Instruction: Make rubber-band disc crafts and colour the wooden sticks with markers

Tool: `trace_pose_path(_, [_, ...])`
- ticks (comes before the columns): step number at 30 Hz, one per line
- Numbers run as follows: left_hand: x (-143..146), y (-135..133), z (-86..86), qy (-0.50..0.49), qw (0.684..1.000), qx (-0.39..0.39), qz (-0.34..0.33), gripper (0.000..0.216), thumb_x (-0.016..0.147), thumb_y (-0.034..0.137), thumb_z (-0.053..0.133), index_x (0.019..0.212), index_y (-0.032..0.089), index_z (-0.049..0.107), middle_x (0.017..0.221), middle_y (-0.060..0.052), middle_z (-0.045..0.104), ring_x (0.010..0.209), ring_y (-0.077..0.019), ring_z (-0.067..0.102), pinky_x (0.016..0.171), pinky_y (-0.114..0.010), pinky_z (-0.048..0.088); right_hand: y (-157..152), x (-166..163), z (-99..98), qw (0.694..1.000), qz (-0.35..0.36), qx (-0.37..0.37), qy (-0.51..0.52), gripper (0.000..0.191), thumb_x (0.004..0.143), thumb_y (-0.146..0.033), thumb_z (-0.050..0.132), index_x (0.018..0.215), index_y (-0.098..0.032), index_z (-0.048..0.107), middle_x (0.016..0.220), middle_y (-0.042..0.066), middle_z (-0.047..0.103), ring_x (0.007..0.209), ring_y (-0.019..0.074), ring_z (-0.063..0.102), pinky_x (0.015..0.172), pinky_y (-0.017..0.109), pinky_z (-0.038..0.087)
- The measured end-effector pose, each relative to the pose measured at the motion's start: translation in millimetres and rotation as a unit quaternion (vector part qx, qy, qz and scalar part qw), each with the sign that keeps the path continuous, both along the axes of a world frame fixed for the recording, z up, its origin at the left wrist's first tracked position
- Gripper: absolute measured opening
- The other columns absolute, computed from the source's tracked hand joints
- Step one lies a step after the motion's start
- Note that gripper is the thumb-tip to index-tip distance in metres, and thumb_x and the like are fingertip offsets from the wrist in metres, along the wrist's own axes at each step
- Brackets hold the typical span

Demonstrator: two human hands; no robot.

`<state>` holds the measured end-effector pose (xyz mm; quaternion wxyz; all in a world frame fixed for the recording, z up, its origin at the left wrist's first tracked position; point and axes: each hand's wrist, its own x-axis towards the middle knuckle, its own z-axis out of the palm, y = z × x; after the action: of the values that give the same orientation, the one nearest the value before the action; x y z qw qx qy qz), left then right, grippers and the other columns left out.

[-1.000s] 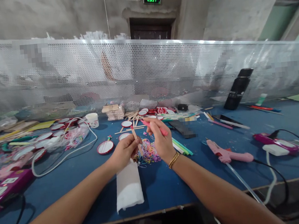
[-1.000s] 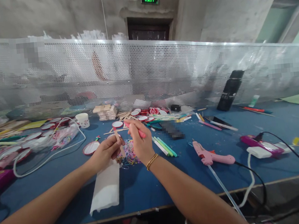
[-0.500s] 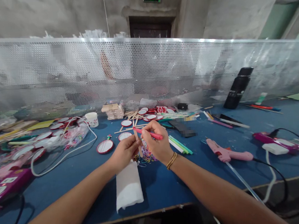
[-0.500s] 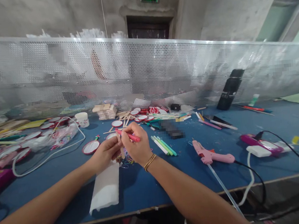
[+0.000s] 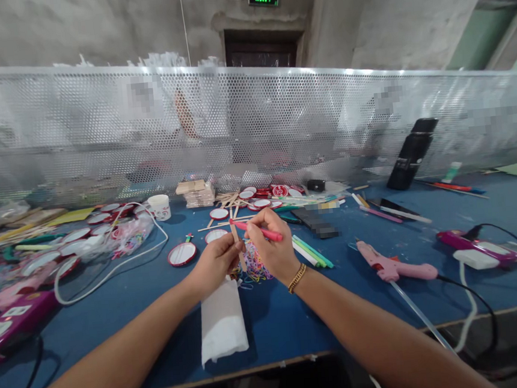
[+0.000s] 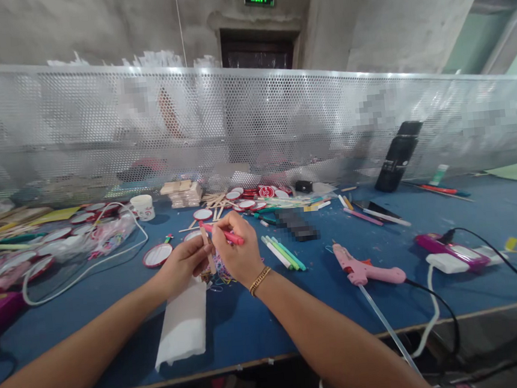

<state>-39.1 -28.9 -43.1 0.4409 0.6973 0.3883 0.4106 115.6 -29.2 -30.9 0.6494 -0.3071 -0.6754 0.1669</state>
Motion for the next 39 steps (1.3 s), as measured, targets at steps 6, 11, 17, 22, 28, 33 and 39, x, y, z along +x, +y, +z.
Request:
trace_pose_path(6, [-0.7, 1.5, -2.7, -0.004, 1.000, 0.002, 0.001, 0.039, 0.085, 0.055, 0.055, 0.074, 0.019, 0.047, 0.052, 0.008, 0.039, 0.044, -0.0069, 0.034, 0.044, -0.023, 0.023, 0.8, 0.9, -0.3, 1.000, -0.012, -0.002, 0.007, 0.012, 0.087, -0.023, 0.052, 0.075, -0.021, 0.055, 0.071, -0.001, 0.061, 0.067, 0.0132, 0.058, 0.067, 0.029, 0.045])
trace_pose_path(11, [-0.5, 1.4, -2.9, -0.009, 1.000, -0.003, 0.001, 0.040, 0.084, 0.055, 0.057, 0.073, 0.019, 0.046, 0.052, 0.008, 0.039, 0.045, -0.0064, 0.034, 0.044, -0.022, 0.024, -0.2, 0.0, 0.7, 1.000, -0.003, -0.003, -0.005, 0.012, 0.087, -0.023, 0.053, 0.075, -0.021, 0.055, 0.069, -0.001, 0.061, 0.065, 0.0131, 0.058, 0.065, 0.028, 0.045])
trace_pose_path(17, [-1.6, 3.4, -4.5, -0.016, 1.000, -0.001, -0.004, 0.039, 0.085, 0.055, 0.056, 0.074, 0.019, 0.048, 0.052, 0.007, 0.040, 0.044, -0.0068, 0.034, 0.044, -0.022, 0.024, 0.9, 1.1, 0.3, 1.000, -0.010, 0.001, 0.015, 0.012, 0.087, -0.023, 0.053, 0.075, -0.021, 0.055, 0.069, -0.001, 0.061, 0.065, 0.0134, 0.058, 0.066, 0.029, 0.045])
trace_pose_path(22, [-0.7, 1.7, -2.1, -0.015, 1.000, -0.002, 0.000, 0.040, 0.084, 0.055, 0.058, 0.072, 0.019, 0.047, 0.051, 0.008, 0.040, 0.044, -0.0065, 0.034, 0.044, -0.022, 0.024, -0.7, 0.7, 1.3, 1.000, -0.002, -0.010, 0.000, 0.011, 0.086, -0.022, 0.054, 0.075, -0.021, 0.055, 0.069, -0.001, 0.062, 0.066, 0.0137, 0.058, 0.066, 0.029, 0.045])
trace_pose_path(28, [-1.0, 2.1, -2.2, -0.016, 1.000, -0.001, 0.000, 0.038, 0.085, 0.054, 0.057, 0.073, 0.018, 0.048, 0.051, 0.007, 0.040, 0.044, -0.0065, 0.034, 0.043, -0.021, 0.024, -0.5, 1.0, 1.8, 1.000, -0.003, -0.006, 0.018, 0.011, 0.086, -0.023, 0.053, 0.076, -0.021, 0.055, 0.069, -0.001, 0.062, 0.064, 0.0137, 0.058, 0.065, 0.029, 0.045])
trace_pose_path(33, [-2.4, 4.6, -5.5, -0.011, 1.000, 0.004, 0.001, 0.038, 0.086, 0.054, 0.056, 0.075, 0.018, 0.049, 0.052, 0.007, 0.041, 0.045, -0.0066, 0.035, 0.043, -0.021, 0.025, -0.2, 0.3, 1.3, 1.000, -0.013, -0.013, -0.006, 0.011, 0.085, -0.021, 0.054, 0.075, -0.021, 0.055, 0.069, 0.000, 0.062, 0.067, 0.0145, 0.059, 0.067, 0.030, 0.045])
trace_pose_path(39, [-1.7, 1.8, -1.6, -0.002, 1.000, 0.008, 0.007, 0.040, 0.085, 0.055, 0.056, 0.071, 0.019, 0.047, 0.050, 0.007, 0.042, 0.044, -0.0068, 0.035, 0.044, -0.022, 0.025, -1.7, 0.7, 1.1, 1.000, -0.010, 0.005, -0.001, 0.011, 0.087, -0.022, 0.053, 0.076, -0.021, 0.055, 0.069, -0.001, 0.062, 0.066, 0.0137, 0.059, 0.066, 0.029, 0.045])
